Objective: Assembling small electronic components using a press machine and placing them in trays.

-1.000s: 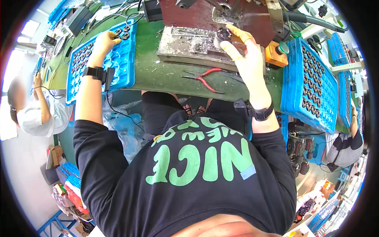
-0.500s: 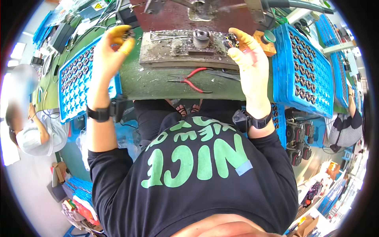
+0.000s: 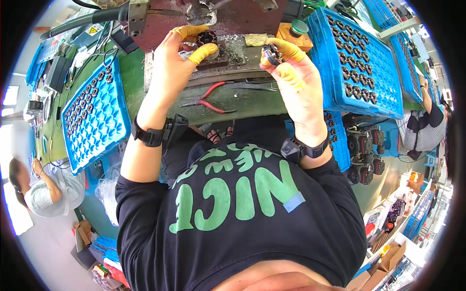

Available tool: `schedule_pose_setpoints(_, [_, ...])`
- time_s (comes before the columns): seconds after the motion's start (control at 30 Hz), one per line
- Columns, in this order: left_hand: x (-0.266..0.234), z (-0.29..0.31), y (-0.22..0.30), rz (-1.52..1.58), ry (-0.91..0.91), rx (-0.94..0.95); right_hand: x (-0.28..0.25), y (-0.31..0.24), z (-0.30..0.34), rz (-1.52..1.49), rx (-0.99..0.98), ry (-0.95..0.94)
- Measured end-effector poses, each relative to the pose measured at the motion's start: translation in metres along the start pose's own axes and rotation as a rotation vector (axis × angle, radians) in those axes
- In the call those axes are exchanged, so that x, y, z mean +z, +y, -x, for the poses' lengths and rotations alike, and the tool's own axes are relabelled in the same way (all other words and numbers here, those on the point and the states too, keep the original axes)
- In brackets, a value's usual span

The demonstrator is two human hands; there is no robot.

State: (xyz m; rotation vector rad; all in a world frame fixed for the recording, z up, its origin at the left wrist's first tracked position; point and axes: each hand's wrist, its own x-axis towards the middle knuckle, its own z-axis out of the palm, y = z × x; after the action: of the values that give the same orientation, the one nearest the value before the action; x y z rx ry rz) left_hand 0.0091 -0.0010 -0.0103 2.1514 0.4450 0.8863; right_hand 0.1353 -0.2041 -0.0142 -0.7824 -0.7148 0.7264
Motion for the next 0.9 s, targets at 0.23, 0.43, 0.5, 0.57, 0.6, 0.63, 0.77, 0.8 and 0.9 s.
schedule_pose_setpoints(0.23, [-0.004, -0.002, 0.008, -0.149, -0.023, 0.053, 0.001, 0.004, -0.004, 0.032, -0.014, -0.003])
schedule_pose_setpoints(0.43, [0.0, 0.002, 0.005, -0.093, 0.006, -0.011, -0.028, 0.0, -0.02, 1.296, -0.557, 0.297])
schedule_pose_setpoints(0.5, [0.001, 0.006, 0.004, -0.058, -0.007, -0.054, -0.042, -0.002, -0.028, 1.436, -0.599, 0.314])
schedule_pose_setpoints(0.57, [-0.002, 0.012, 0.004, -0.018, -0.017, -0.096, -0.051, -0.001, -0.033, 1.464, -0.57, 0.294])
schedule_pose_setpoints(0.6, [-0.008, 0.015, 0.004, -0.011, -0.018, -0.086, -0.053, 0.001, -0.034, 1.475, -0.535, 0.281])
schedule_pose_setpoints(0.63, [-0.017, 0.018, 0.003, -0.004, -0.022, -0.077, -0.055, 0.002, -0.036, 1.486, -0.498, 0.27])
schedule_pose_setpoints(0.77, [-0.073, 0.033, -0.016, -0.106, -0.038, -0.175, -0.06, 0.003, -0.039, 1.455, -0.404, 0.261])
schedule_pose_setpoints(0.8, [-0.091, 0.039, -0.03, -0.193, -0.031, -0.191, -0.06, 0.003, -0.039, 1.475, -0.387, 0.262])
schedule_pose_setpoints(0.9, [-0.144, 0.055, -0.057, -0.436, -0.025, -0.257, -0.064, 0.006, -0.041, 1.529, -0.415, 0.252])
